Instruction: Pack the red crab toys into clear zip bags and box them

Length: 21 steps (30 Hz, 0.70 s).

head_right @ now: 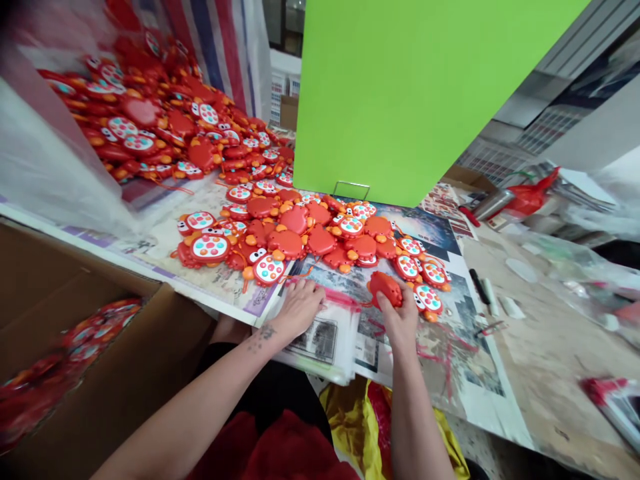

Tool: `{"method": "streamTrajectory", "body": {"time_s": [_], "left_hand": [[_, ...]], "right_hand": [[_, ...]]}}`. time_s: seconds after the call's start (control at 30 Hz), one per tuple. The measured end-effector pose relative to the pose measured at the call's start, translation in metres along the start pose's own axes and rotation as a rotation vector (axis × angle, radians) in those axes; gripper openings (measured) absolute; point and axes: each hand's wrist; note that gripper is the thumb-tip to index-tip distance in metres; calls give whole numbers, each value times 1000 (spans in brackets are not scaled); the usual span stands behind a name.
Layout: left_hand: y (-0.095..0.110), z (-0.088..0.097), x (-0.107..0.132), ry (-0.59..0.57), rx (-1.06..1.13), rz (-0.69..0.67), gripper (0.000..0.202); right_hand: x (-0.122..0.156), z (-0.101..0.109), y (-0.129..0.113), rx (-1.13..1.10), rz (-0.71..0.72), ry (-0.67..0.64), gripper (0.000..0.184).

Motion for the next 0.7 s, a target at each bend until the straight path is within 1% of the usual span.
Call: {"method": "streamTrajectory", "body": {"time_s": [0.1,0.17,0.2,0.3,0.33,0.37,0.47,0.5,0.53,0.6,0.7], "left_hand": [[0,-3,6,60,52,-84,12],[-2,-5,9,69,135,-120,14],[-2,-6,10,71,185,-107,18],[-4,-4,9,83,292,-28,52],[-4,-3,9,83,297,-26,58],[-3,-1,9,75,285,-43,54],[-2,2,10,48,191,-143,24],[-2,2,11,48,157,-173,19],[-2,2,11,55,130,-198,18],[-3,0,12,85,111,-229,16],[-6,-4,11,148,151,-215,13]], "right_hand": [[4,-8,-14,-293,-68,97,49],[7,-11,-23,-450,-77,91,47],[9,-11,-28,-511,-89,53,46],[13,-12,-36,-634,-149,-122,43],[14,-13,-37,-658,-162,-155,42],[14,-15,-36,-671,-166,-164,40],[12,-26,-29,-633,-140,-104,39],[11,-31,-25,-588,-128,-91,40],[11,-35,-21,-532,-116,-92,40],[11,-44,-14,-424,-102,-143,41],[13,-51,-8,-327,-93,-246,42]]}}
Point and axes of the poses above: each hand's wrist, its own x-axis away from the middle knuckle, its own z-axis out of the back of the hand, y = z × x, and after that the axes turned 4 degrees about z, right-handed
